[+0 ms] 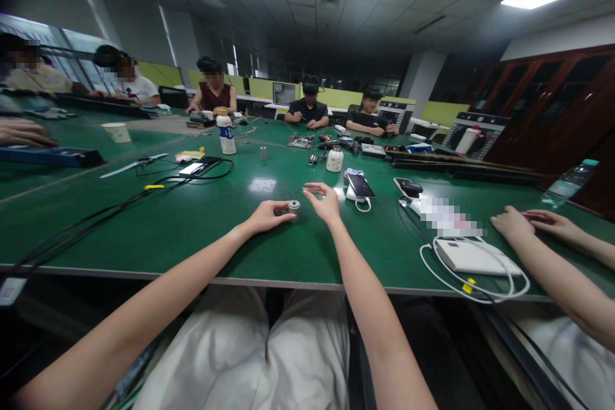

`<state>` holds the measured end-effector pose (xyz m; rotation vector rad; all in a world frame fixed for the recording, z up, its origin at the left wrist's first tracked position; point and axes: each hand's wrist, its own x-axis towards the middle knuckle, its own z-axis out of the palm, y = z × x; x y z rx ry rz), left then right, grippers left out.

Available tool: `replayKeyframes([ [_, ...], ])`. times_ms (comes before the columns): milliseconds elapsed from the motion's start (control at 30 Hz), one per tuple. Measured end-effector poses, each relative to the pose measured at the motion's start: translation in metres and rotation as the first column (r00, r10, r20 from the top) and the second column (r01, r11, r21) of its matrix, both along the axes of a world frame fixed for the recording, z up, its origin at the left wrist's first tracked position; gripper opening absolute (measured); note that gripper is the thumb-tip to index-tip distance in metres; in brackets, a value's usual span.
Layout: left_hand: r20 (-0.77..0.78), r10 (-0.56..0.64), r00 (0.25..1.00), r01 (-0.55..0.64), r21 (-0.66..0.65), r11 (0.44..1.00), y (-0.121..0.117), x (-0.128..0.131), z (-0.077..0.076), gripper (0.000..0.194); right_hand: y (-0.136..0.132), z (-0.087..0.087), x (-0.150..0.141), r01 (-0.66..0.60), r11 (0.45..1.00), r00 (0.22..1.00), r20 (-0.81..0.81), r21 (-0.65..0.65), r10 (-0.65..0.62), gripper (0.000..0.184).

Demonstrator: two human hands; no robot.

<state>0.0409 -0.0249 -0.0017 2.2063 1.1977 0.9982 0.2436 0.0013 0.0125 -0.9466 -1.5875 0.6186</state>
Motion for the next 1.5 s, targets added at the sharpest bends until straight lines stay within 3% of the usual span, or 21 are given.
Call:
replayKeyframes([
  [200, 0.004, -0.025, 1.0, 0.025, -0.027, 0.999, -0.001, 0.001, -0.001, 0.049, -0.012, 0.003, -0.012, -0.143, 0.989, 0.986, 0.091, 0.026, 0.14, 0.018],
  [400, 0.022, -0.029, 0.999, 0.029, -0.041, 0.999, 0.0, 0.0, -0.002, 0.049, -0.014, -0.001, -0.015, -0.176, 0.984, 0.975, 0.143, 0.037, 0.169, 0.014],
  [533, 0.022, -0.016, 1.0, 0.017, -0.034, 0.999, 0.001, 0.0, -0.003, 0.05, -0.015, 0.004, -0.014, -0.056, 0.996, 0.988, 0.145, 0.075, 0.045, 0.015],
  [667, 0.024, 0.001, 1.0, 0.0, -0.032, 0.999, 0.002, 0.001, -0.003, 0.051, -0.015, 0.009, -0.01, 0.109, 0.992, 0.994, -0.005, 0.067, -0.109, 0.025],
  [733, 0.024, 0.003, 1.0, -0.002, -0.03, 1.0, 0.001, 0.001, -0.003, 0.05, -0.014, 0.008, -0.009, 0.074, 0.996, 0.997, -0.006, 0.057, -0.074, 0.03],
  [833, 0.022, -0.011, 1.0, 0.012, -0.031, 0.999, 0.0, 0.001, -0.001, 0.045, -0.014, 0.002, -0.011, -0.051, 0.997, 0.992, 0.115, 0.059, 0.044, 0.035],
  [967, 0.023, -0.03, 0.999, 0.031, -0.041, 0.999, -0.002, 0.001, 0.001, 0.043, -0.014, -0.004, -0.018, -0.129, 0.99, 0.978, 0.169, 0.051, 0.119, 0.026],
  [1100, 0.031, -0.028, 0.999, 0.029, -0.039, 0.999, -0.002, 0.001, 0.001, 0.045, -0.012, -0.003, -0.02, -0.122, 0.991, 0.985, 0.131, 0.055, 0.114, 0.021],
  [1267, 0.012, 0.001, 1.0, -0.001, -0.026, 1.0, -0.001, 0.001, 0.0, 0.049, 0.003, -0.008, -0.005, 0.007, 1.0, 0.999, 0.038, 0.015, -0.008, 0.023],
  [1400, -0.005, 0.014, 1.0, -0.014, -0.017, 1.0, -0.001, 0.001, 0.0, 0.049, 0.014, -0.022, 0.013, 0.13, 0.979, 0.944, 0.321, -0.159, -0.073, 0.025],
  [1500, -0.007, 0.017, 1.0, -0.017, -0.011, 1.0, -0.001, 0.001, 0.0, 0.048, 0.017, -0.03, 0.018, 0.143, 0.972, 0.903, 0.426, -0.186, -0.051, 0.028],
])
